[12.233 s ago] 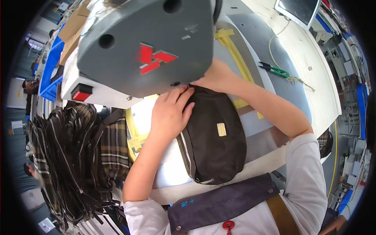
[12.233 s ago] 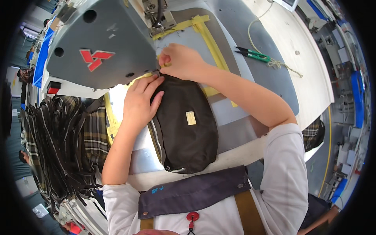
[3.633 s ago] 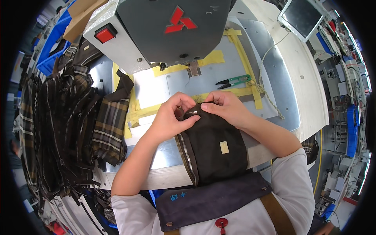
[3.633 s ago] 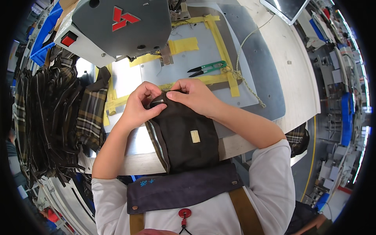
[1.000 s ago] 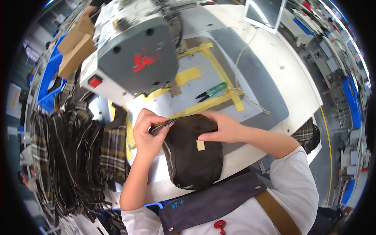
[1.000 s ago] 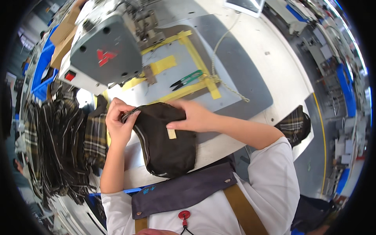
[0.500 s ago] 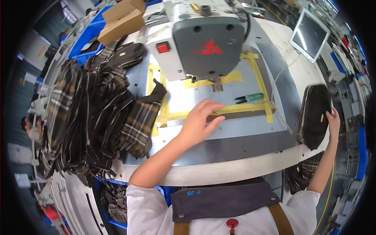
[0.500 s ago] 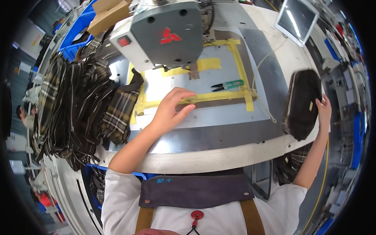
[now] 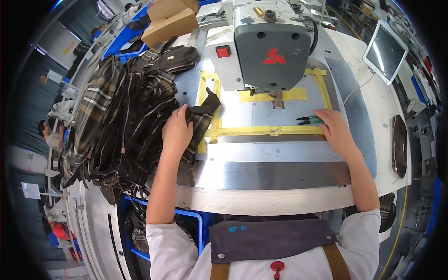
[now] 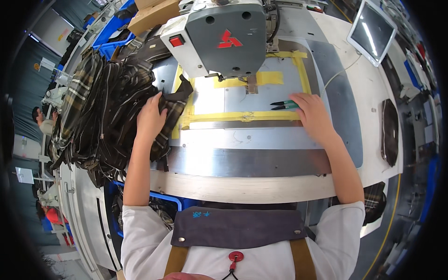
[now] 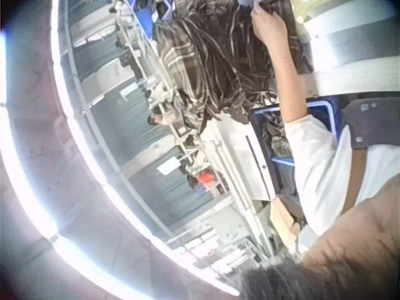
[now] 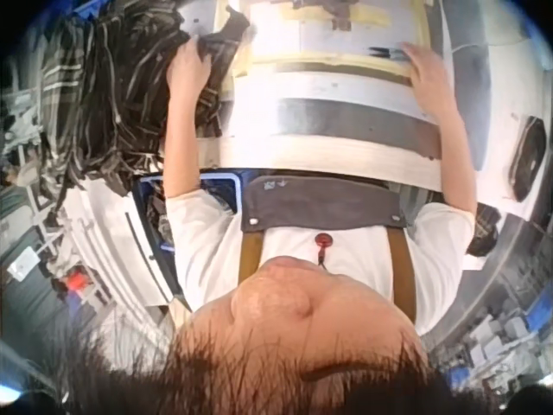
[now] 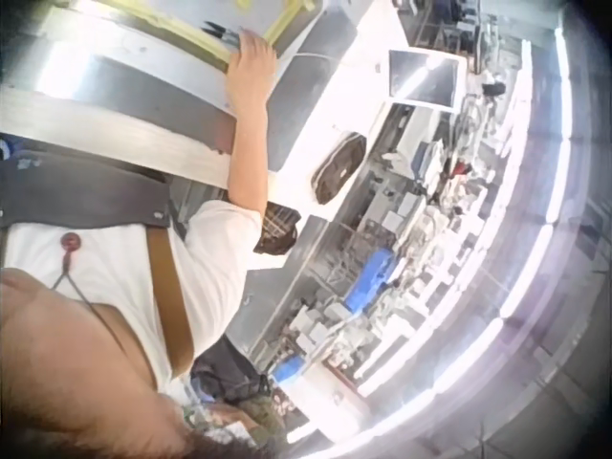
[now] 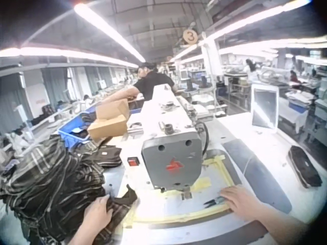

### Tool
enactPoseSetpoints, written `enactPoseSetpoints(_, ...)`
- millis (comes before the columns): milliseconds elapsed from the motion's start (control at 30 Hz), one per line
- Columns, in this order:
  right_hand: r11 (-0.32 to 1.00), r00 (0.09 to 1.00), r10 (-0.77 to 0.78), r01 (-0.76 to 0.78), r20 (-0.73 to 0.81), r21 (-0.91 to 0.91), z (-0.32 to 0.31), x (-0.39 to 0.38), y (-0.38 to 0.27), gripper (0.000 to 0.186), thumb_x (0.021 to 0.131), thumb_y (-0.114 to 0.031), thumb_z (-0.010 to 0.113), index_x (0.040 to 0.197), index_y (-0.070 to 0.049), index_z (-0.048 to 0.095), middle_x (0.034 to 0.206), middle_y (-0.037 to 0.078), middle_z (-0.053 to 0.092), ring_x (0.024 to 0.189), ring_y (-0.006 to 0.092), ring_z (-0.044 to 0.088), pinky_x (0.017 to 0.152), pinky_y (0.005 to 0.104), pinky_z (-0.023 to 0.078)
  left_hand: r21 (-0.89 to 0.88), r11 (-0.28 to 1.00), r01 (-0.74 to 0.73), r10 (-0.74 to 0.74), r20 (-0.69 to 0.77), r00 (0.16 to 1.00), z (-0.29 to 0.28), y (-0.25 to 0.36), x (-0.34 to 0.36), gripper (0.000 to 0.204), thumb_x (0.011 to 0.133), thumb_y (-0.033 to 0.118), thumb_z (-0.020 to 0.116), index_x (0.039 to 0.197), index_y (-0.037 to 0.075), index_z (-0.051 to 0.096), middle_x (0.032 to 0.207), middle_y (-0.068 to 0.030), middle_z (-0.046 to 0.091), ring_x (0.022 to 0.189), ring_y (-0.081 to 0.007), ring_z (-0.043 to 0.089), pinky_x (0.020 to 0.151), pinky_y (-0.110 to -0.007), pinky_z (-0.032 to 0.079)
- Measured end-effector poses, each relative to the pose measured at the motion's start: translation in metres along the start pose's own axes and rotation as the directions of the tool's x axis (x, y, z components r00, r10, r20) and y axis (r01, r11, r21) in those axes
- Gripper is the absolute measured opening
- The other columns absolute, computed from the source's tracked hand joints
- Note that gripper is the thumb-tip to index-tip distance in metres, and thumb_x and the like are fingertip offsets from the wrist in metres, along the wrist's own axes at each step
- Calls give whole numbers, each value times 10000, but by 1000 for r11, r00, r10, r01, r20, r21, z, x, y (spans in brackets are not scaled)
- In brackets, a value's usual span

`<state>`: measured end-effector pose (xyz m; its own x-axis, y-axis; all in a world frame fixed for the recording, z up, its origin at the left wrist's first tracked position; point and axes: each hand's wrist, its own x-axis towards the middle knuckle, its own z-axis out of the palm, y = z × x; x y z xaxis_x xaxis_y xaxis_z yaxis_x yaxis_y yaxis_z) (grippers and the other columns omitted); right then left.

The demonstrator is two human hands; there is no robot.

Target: The person aligns the zipper edges of a dark plaid bag under a sewing machine and sews the zipper onto the bag. They repeat this process for multiple bags, using shears to cut threads between each unit.

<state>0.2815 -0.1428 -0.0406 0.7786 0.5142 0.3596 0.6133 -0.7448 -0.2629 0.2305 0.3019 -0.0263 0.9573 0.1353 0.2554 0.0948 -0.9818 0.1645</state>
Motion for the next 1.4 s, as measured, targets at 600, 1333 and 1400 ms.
enactPoseSetpoints(600, 977, 963, 182, -153, -198, 150, -25, -24, -18, 272, 786, -48, 688, 1055, -39, 648, 1096, 86, 616, 1033, 279, 579, 894, 359, 466, -320, 591, -740, 745, -134, 653, 0, 98, -111, 132, 668, 86, 673, 797, 114, 675, 759, -24, 548, 707, -201, 582, 613, -322, 481)
enactPoseSetpoints(1333, 806, 987, -43, 126, -156, 579, -27, 3, -75, 270, 731, 48, 709, 980, -53, 681, 863, 64, 595, 765, 162, 577, 639, 273, 455, -541, 674, -504, 187, -535, 824, -3, 123, -58, 439, 738, 293, 807, 1056, 48, 630, 1102, -85, 609, 1017, -221, 581, 858, -380, 475)
enactPoseSetpoints(1400, 849, 961, -108, 223, -256, 479, -22, -2, -71, 263, 726, 49, 710, 968, -49, 681, 848, 69, 591, 753, 168, 573, 634, 277, 454, -916, 390, -95, 161, -33, 986, 8, 113, -39, 412, 797, 282, 759, 1075, 12, 617, 1094, -79, 612, 989, -183, 573, 854, -344, 467)
